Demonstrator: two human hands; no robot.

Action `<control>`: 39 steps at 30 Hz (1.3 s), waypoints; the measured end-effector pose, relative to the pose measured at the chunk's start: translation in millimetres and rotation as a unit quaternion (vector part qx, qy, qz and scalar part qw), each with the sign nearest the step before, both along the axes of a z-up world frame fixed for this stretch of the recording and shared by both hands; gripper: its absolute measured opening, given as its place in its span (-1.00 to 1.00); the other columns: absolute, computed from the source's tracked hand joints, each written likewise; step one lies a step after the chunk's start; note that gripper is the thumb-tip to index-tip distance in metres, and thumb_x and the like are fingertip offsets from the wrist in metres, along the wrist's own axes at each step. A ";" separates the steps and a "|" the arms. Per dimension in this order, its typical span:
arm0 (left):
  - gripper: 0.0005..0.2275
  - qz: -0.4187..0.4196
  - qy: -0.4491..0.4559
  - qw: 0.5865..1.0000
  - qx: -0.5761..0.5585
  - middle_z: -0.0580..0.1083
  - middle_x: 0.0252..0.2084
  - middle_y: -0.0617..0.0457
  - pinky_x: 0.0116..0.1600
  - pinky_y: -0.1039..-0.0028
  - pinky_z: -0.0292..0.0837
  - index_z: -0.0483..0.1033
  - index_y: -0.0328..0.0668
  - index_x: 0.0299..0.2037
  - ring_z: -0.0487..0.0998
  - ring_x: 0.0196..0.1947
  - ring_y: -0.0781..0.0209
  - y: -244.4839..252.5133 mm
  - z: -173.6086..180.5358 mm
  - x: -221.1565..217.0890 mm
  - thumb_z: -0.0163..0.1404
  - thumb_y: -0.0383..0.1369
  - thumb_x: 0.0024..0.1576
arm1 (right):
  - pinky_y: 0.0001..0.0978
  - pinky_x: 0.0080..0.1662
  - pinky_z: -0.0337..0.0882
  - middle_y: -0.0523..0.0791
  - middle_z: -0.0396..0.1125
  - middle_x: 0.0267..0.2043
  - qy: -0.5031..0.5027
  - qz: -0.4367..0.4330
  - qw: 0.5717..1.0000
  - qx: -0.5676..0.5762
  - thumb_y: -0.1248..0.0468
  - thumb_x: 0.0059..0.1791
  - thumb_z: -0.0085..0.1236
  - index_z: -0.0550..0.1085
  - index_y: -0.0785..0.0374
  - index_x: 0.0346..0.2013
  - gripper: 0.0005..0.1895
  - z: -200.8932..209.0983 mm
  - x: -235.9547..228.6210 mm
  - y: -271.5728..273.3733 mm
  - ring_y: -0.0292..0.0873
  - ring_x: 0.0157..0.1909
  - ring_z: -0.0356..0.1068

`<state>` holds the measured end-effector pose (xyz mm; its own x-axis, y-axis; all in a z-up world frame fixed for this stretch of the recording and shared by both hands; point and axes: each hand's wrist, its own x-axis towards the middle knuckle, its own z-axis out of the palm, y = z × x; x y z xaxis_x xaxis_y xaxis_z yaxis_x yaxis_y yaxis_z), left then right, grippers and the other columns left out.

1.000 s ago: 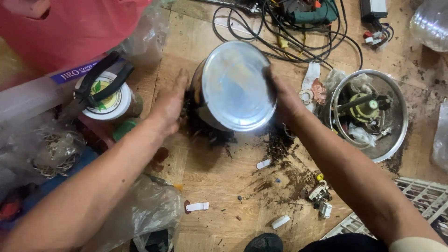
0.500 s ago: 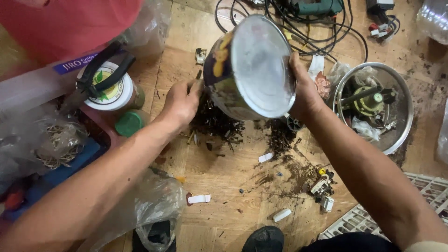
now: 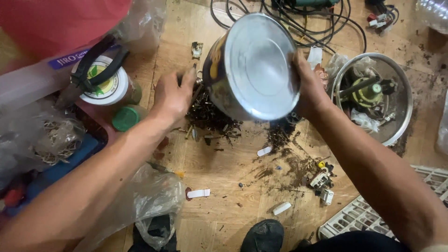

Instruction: The person sits on the floor and sorts a pile of mixed hardware, including screws, bolts, and washers, by hand. They pick up individual items from the pile, inspect them, and place selected pieces into a metal tin.

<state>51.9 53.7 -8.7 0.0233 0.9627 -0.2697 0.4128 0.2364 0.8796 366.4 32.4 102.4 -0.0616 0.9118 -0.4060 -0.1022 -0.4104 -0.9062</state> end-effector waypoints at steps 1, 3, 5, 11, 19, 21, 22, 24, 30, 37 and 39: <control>-0.63 0.002 0.001 1.000 -0.001 0.70 -0.12 -0.30 0.09 -0.04 0.53 0.78 -0.26 -0.08 0.72 -0.02 -0.14 -4.2 1.4 -0.7 0.01 -0.13 0.50 | 0.17 0.63 0.32 0.06 0.60 0.06 0.001 0.002 1.000 -0.001 -0.36 0.18 0.05 0.54 0.19 0.04 -0.34 -2.8 3.2 -4.5 0.09 0.33 0.67; -0.47 0.041 -0.139 0.989 -0.040 0.58 -0.27 0.00 -0.04 0.25 0.54 0.74 -0.22 -0.13 0.61 -0.18 0.15 -10.6 4.7 0.0 0.12 0.18 0.43 | -0.12 0.42 0.55 -0.18 0.45 -0.29 -0.027 0.045 0.999 0.014 -0.39 0.22 0.04 0.52 0.05 -0.14 -0.41 -7.2 11.3 -13.2 -0.19 -0.09 0.65; -0.31 -0.047 -0.190 0.975 -0.109 0.51 0.09 -0.33 0.14 -0.07 0.58 0.56 -0.30 0.21 0.58 0.11 -0.26 -17.8 93.2 6.3 -0.09 0.28 0.35 | -0.24 0.03 0.50 -0.16 0.35 -0.39 -0.073 0.036 0.995 0.058 -0.37 0.24 -0.04 0.50 0.08 -0.18 -0.40 20.3 -20.7 -36.1 -0.21 -0.31 0.53; -0.37 -0.121 -0.500 0.771 -0.375 0.58 0.08 -0.39 0.15 -0.03 0.79 0.46 -0.64 0.27 0.70 0.07 -0.28 -67.7 131.4 6.1 0.34 -0.27 0.08 | -0.25 -0.50 0.28 -0.17 0.19 -0.56 -0.267 0.134 0.954 0.010 -0.56 0.08 -0.52 0.26 0.05 -0.48 -0.19 -20.9 30.2 -91.7 -0.19 -0.57 0.22; -0.74 -0.322 -0.411 0.757 -0.392 0.75 -0.33 -0.10 -0.23 0.32 0.82 0.77 -0.34 0.01 0.81 -0.36 0.16 -136.9 111.4 29.4 0.39 -0.42 0.15 | 0.10 0.40 0.47 0.21 0.49 0.01 -0.032 -0.068 0.945 -0.318 0.29 0.28 -0.10 0.54 0.42 0.32 -0.60 11.3 35.5 -115.2 0.17 -0.04 0.51; -0.73 -0.541 -0.181 0.748 -0.339 0.79 0.11 -0.03 0.02 0.39 0.81 0.72 -0.19 0.09 0.83 -0.02 0.18 -140.5 113.2 37.5 0.23 -0.29 0.24 | -0.23 0.07 0.80 0.11 0.62 0.31 -0.399 0.155 0.894 -0.134 0.12 0.17 0.20 0.57 0.21 0.43 -0.46 -0.4 49.1 -102.6 0.05 0.14 0.74; -0.73 -0.541 -0.179 0.749 -0.338 0.79 0.11 -0.03 0.02 0.39 0.81 0.72 -0.19 0.09 0.83 -0.02 0.18 -148.2 109.6 35.7 0.23 -0.29 0.24 | -0.23 0.07 0.80 0.11 0.62 0.31 -0.399 0.154 0.894 -0.133 0.12 0.17 0.20 0.57 0.21 0.43 -0.46 -0.7 44.0 -86.4 0.05 0.14 0.74; -0.89 -0.633 -0.129 0.747 -0.158 0.65 -0.30 0.12 -0.27 0.28 0.48 0.66 -0.03 -0.13 0.60 -0.36 0.21 -162.0 101.2 33.8 0.11 -0.32 0.20 | -0.32 -0.47 0.75 0.21 0.57 0.29 -0.450 0.207 0.868 0.040 0.17 0.23 0.18 0.55 0.30 0.43 -0.52 -1.0 35.8 -52.8 -0.17 -0.52 0.58; -0.66 -0.741 -0.076 0.662 -0.086 0.66 0.11 -0.26 -0.04 -0.10 0.57 0.68 -0.11 0.16 0.70 0.04 -0.33 -189.3 83.2 36.8 -0.15 -0.35 0.34 | -0.11 0.05 0.71 0.26 0.53 0.15 -0.519 0.211 0.788 0.257 0.24 0.22 0.37 0.53 0.36 0.46 -0.48 -82.5 26.8 61.5 0.13 -0.03 0.64; -0.72 -0.624 -0.150 0.744 0.185 0.61 -0.10 -0.22 -0.24 -0.13 0.50 0.62 -0.30 -0.22 0.66 -0.11 -0.40 -259.5 -11.9 17.0 -0.03 -0.33 0.51 | -0.01 -0.29 0.50 0.11 0.64 -0.04 -0.535 0.174 0.747 0.353 0.36 0.20 0.36 0.80 0.22 0.12 -0.78 -170.1 16.3 132.9 0.16 -0.18 0.60; -0.73 -0.708 -0.099 0.699 -0.020 0.66 -0.22 -0.20 -0.32 -0.14 0.55 0.61 -0.19 -0.15 0.71 -0.26 -0.35 -230.0 23.5 15.6 -0.03 -0.16 0.35 | -0.16 -0.32 0.59 0.08 0.62 -0.20 -0.530 0.172 0.745 0.367 0.47 0.14 0.45 0.81 0.31 -0.06 -0.89 -170.4 17.7 134.4 0.05 -0.27 0.58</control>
